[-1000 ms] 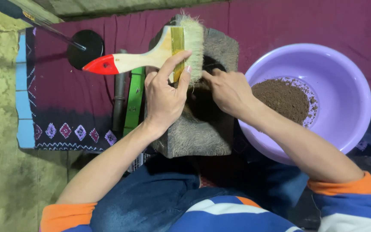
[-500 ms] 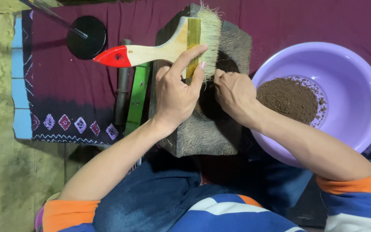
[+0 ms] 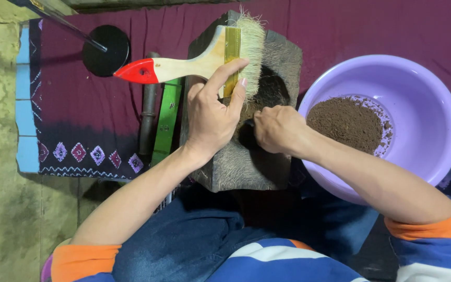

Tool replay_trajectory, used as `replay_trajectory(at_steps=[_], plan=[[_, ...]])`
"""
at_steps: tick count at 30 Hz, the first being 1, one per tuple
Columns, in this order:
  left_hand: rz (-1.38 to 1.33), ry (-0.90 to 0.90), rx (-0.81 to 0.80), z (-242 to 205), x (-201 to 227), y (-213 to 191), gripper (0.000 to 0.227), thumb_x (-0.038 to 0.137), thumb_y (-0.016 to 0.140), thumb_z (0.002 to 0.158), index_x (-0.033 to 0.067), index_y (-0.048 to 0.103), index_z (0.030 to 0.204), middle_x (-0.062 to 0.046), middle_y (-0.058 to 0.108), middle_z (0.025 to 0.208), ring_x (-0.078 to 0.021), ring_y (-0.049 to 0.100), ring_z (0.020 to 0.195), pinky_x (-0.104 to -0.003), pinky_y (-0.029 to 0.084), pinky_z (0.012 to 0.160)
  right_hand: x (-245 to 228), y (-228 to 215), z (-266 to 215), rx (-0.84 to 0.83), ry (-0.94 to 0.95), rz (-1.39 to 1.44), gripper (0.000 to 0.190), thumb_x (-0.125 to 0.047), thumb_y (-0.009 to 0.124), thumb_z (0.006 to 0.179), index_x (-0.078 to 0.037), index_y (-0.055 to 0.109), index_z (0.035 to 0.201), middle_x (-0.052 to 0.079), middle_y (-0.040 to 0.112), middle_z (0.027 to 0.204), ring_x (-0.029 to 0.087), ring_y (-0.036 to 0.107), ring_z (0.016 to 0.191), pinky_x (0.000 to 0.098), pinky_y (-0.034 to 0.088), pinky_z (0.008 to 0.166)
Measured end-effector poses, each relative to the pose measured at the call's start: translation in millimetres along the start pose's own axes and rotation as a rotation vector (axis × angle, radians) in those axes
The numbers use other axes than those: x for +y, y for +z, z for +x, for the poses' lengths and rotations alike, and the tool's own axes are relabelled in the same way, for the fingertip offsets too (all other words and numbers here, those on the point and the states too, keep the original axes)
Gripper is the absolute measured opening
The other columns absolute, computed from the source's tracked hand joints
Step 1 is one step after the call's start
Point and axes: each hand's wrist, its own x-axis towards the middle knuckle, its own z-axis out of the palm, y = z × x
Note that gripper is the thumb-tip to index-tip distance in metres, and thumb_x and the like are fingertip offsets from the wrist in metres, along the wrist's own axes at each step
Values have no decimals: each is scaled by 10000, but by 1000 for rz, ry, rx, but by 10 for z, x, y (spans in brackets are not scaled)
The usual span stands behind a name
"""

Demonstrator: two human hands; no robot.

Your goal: Transfer ground material from a wooden mortar to a bowl using a spoon and a brush

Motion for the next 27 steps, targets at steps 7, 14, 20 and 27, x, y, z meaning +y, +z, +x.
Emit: replay_trajectory(at_steps=[7,14,20,27], plan=[[33,6,-13,14,-68,4,278,254,595,1063,336,638,1325,55,754,1212,-187,759,880,-311,473,804,224,611,748,-142,20,318,359,-256,553,883,-1,760,1029,239,766,887,446,757,898,605,590,728],[11,-8,-18,3,-22,-11,267,221,578,1066,301,648,1311,15,766,1189,-175,748,805,-304,465,783,304,474,717,-206,-50,473,400,-233,585,848,126,728,952,339,727,930,488,730,950,611,573,719],[25,12,-20,4,19,-45,265,201,583,1062,269,658,1307,-14,776,1148,-179,712,706,-316,472,778,283,-349,-31,-120,-84,638,393,-201,551,865,140,707,982,384,705,921,509,712,965,592,552,756],[112,31,-52,-9,75,-88,294,194,604,1050,281,655,1326,-6,776,1067,-227,674,642,-347,480,767,778,-612,-872,-64,22,735,358,-163,477,981,98,709,1065,290,755,901,406,761,872,513,592,770]])
